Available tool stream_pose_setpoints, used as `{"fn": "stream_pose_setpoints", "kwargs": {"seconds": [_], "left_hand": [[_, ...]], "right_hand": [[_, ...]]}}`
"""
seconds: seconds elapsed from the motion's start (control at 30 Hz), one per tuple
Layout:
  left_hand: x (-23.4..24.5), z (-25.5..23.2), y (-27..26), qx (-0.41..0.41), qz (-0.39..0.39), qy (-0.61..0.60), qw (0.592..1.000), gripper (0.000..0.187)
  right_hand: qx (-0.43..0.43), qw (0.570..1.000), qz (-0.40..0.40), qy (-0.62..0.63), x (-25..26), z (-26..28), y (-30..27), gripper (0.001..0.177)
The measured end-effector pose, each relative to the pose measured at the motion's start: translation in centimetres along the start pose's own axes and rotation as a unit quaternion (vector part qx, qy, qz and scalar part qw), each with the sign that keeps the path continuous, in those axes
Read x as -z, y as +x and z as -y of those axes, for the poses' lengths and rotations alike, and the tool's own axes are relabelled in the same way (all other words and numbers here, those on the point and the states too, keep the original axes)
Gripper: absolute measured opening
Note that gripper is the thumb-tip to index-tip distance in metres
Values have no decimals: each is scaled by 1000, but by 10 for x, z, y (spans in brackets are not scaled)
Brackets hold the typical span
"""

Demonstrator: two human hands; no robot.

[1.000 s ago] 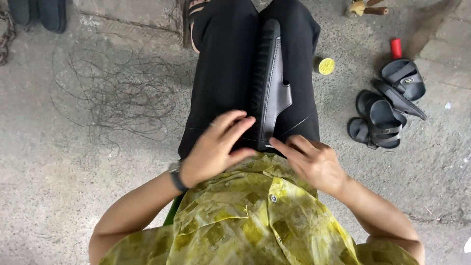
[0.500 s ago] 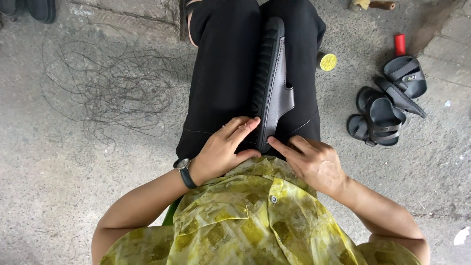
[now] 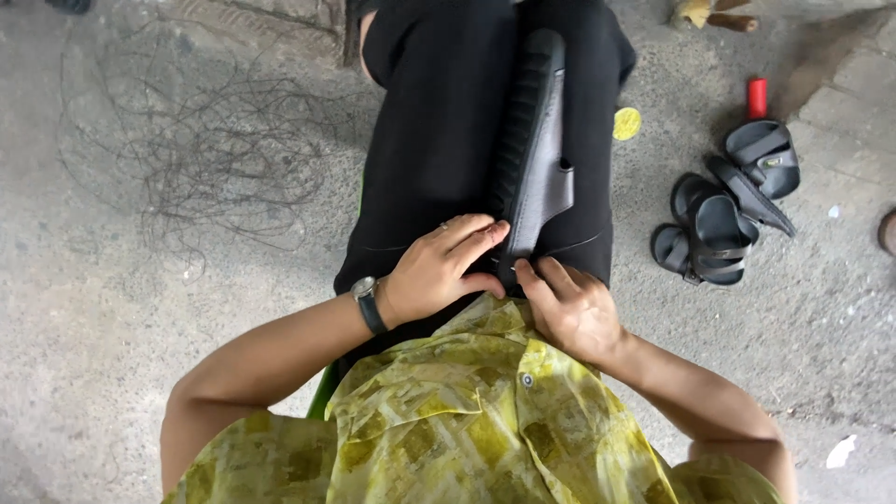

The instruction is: Hand-sewing a rubber sole onto a sandal using an awl and thread

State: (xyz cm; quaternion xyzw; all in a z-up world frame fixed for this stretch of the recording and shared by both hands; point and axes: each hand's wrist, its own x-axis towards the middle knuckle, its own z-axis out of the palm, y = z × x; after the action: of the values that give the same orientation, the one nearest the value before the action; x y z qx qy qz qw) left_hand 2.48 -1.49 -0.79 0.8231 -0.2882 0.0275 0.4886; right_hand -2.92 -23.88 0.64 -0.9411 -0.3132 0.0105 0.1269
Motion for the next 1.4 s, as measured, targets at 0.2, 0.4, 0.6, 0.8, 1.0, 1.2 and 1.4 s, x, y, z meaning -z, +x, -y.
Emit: {"fn": "stream_pose_setpoints", "kwargs": {"seconds": [0.2,0.4,0.6,0.8,1.0,1.2,1.4], "left_hand": [[15,-16,0,-36,14,53,998,66],[51,-62,0,104,-12,-157,982,33],[20,-31,-9,220,41,-388,894,7],[10,-33,-9,283,133,-328,891,30],[15,-36,-7,232,35,-214,948,25],[9,-28,-24,258,51,-193,945,30],[4,-26,-21,265,70,-206,940,32]], "right_hand": [[-25,992,-78,99,6,8,11,19],[-76,986,-70,130,15,14,7,28],[-61,969,-143,191,21,17,15,31],[-26,992,-84,86,61,20,13,26],[-54,998,6,35,85,11,0,44],[-18,995,-15,98,67,12,14,38],[-27,998,-5,49,67,14,15,40]]}}
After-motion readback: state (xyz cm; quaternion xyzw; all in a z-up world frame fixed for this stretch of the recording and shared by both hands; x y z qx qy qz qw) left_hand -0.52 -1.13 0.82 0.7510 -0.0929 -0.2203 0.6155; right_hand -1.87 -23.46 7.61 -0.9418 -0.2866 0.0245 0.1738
